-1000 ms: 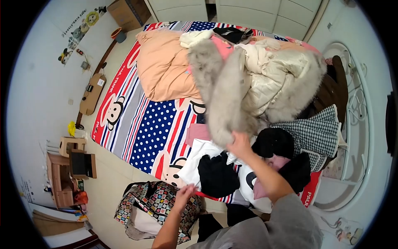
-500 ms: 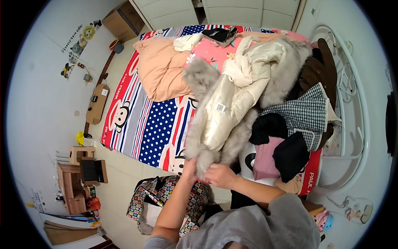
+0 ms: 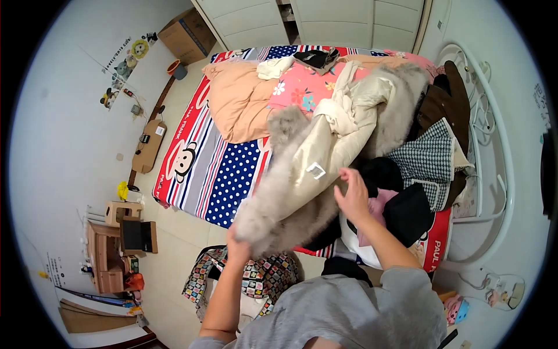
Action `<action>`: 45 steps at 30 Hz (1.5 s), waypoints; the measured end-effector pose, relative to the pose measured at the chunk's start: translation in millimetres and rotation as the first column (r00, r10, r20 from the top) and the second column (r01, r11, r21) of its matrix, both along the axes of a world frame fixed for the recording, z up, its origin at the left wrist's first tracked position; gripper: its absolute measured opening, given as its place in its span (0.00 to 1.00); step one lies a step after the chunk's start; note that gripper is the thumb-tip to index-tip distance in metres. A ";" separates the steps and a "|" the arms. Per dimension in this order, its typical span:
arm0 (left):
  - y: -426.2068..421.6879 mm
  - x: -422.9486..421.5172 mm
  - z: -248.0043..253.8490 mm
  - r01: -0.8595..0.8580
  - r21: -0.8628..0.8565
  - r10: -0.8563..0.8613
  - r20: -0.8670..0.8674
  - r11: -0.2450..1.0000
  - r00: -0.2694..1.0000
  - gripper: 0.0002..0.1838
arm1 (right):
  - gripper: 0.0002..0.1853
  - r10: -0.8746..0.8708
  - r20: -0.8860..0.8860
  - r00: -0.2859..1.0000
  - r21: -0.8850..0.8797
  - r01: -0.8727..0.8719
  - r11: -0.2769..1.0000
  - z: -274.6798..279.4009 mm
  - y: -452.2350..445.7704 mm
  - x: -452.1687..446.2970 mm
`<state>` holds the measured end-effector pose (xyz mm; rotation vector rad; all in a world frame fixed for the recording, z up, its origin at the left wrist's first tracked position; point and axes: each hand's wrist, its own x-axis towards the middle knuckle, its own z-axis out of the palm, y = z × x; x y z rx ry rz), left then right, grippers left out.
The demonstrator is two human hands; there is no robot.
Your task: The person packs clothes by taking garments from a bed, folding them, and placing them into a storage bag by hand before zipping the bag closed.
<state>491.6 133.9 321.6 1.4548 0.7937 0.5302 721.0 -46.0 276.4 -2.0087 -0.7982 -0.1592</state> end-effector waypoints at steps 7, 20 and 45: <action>10.2 -41.3 79.5 -0.031 0.130 0.026 0.042 0.991 0.999 0.18 | 0.37 -0.129 0.005 0.992 -0.200 0.128 0.971 -17.6 6.4 28.7; 61.7 -93.5 31.0 -0.477 -0.284 0.460 -0.129 0.832 0.879 0.21 | 0.40 -0.580 -0.134 0.803 -0.486 0.457 0.745 -113.2 -0.8 128.6; 383.0 196.1 212.7 -0.672 0.286 0.450 0.560 0.683 0.696 0.18 | 0.08 -0.065 0.051 0.997 -0.157 0.073 0.985 -101.4 7.2 156.9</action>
